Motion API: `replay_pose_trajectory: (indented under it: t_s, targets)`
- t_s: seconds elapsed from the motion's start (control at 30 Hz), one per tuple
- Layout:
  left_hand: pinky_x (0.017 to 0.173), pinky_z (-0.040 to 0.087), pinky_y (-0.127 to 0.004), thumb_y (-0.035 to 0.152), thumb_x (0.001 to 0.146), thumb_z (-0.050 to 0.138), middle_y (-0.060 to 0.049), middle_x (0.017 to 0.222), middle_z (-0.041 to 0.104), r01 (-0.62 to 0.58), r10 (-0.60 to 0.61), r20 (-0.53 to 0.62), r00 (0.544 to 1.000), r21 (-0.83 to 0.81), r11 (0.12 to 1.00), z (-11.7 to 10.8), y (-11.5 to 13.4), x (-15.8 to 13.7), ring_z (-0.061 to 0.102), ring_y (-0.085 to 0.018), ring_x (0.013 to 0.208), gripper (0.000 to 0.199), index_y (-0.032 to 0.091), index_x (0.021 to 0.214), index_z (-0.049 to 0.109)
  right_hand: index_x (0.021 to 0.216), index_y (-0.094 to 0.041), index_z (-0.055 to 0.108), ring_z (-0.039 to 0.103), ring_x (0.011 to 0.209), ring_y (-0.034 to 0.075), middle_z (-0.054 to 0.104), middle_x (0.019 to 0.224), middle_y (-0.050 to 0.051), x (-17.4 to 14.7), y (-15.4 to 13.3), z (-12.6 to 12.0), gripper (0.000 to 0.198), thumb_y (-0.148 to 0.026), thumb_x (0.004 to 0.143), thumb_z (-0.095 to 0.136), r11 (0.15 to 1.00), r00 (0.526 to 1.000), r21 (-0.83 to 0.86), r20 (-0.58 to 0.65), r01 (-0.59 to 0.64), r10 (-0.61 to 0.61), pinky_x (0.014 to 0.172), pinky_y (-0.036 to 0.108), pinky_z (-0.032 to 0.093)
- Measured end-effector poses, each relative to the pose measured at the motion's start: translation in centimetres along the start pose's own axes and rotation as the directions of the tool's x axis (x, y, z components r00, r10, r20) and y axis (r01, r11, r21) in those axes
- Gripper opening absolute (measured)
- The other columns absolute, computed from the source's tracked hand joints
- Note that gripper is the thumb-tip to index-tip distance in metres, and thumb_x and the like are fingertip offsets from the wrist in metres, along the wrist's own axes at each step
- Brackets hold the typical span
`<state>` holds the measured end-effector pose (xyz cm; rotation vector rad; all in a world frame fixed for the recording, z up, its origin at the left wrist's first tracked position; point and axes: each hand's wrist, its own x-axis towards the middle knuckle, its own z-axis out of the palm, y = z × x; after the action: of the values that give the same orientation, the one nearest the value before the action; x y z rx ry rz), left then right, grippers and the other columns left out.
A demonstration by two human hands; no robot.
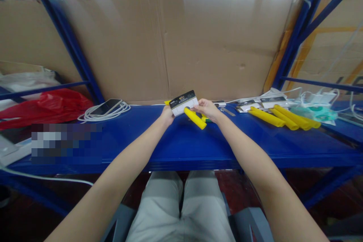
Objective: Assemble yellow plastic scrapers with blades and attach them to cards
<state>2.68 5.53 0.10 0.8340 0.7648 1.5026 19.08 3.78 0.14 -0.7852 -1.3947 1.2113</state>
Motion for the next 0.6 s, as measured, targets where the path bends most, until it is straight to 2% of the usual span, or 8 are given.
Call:
replay_pose_trajectory:
  t_s: [0.1, 0.2, 0.3, 0.4, 0.47, 0.6]
  targets:
    - [0.078, 0.051, -0.029, 0.016, 0.074, 0.057, -0.004, 0.074, 0.071, -0.025, 0.022, 0.051, 0.998, 0.054, 0.998, 0.07, 0.09, -0.25, 0.068, -0.018, 0.080, 0.008, 0.014, 0.075, 0.065, 0.069, -0.018, 0.050, 0.067, 0.066, 0.010, 0.068, 0.070, -0.001, 0.11, 0.07, -0.03, 0.020, -0.011, 0.072, 0.069, 1.000, 0.999, -0.002, -0.041, 0.016, -0.016, 0.085, 0.030, 0.051]
    - [0.081, 0.049, -0.028, 0.025, 0.077, 0.056, -0.004, 0.080, 0.072, -0.030, 0.019, 0.097, 0.995, 0.112, 0.993, 0.18, 0.04, -0.18, 0.066, -0.018, 0.085, 0.014, 0.016, 0.078, 0.066, 0.070, -0.018, 0.050, 0.067, 0.068, 0.010, 0.069, 0.072, -0.001, 0.16, -0.02, 0.01, 0.019, -0.010, 0.073, 0.067, 1.000, 0.996, -0.005, -0.089, 0.026, -0.026, 0.086, 0.031, 0.051]
    - [0.084, 0.047, -0.032, 0.034, 0.080, 0.050, -0.004, 0.084, 0.072, 0.005, -0.012, 0.030, 0.999, 0.234, 0.972, 0.20, 0.03, -0.13, 0.064, -0.019, 0.092, 0.023, 0.018, 0.081, 0.066, 0.071, -0.018, 0.050, 0.068, 0.073, 0.012, 0.069, 0.075, 0.001, 0.18, -0.09, -0.01, 0.017, -0.011, 0.074, 0.065, 0.999, 0.993, -0.026, -0.116, 0.026, -0.029, 0.087, 0.031, 0.050]
    - [0.085, 0.045, -0.037, 0.032, 0.080, 0.046, -0.003, 0.085, 0.072, 0.046, -0.032, -0.046, 0.998, 0.355, 0.934, 0.21, 0.24, -0.35, 0.062, -0.021, 0.094, 0.023, 0.019, 0.082, 0.065, 0.071, -0.018, 0.049, 0.068, 0.076, 0.013, 0.069, 0.076, 0.002, 0.18, -0.03, -0.05, 0.017, -0.012, 0.075, 0.065, 0.999, 0.991, -0.044, -0.132, 0.026, -0.031, 0.087, 0.031, 0.051]
    - [0.082, 0.045, -0.036, 0.026, 0.078, 0.046, -0.003, 0.082, 0.071, 0.039, -0.033, -0.024, 0.999, 0.361, 0.932, 0.28, 0.43, -0.58, 0.063, -0.020, 0.090, 0.020, 0.019, 0.081, 0.064, 0.072, -0.018, 0.049, 0.068, 0.076, 0.013, 0.069, 0.076, 0.002, 0.15, 0.03, -0.02, 0.017, -0.011, 0.075, 0.064, 0.998, 0.990, -0.049, -0.137, 0.026, -0.032, 0.086, 0.031, 0.051]
    - [0.073, 0.046, -0.028, 0.020, 0.073, 0.049, -0.002, 0.070, 0.068, -0.005, 0.000, 0.018, 1.000, 0.261, 0.965, 0.50, 0.50, -0.71, 0.063, -0.015, 0.074, 0.015, 0.018, 0.076, 0.063, 0.072, -0.017, 0.049, 0.068, 0.070, 0.011, 0.068, 0.072, 0.001, 0.02, -0.08, 0.22, 0.016, -0.007, 0.078, 0.059, 0.999, 0.986, -0.051, -0.165, 0.002, -0.011, 0.082, 0.028, 0.052]
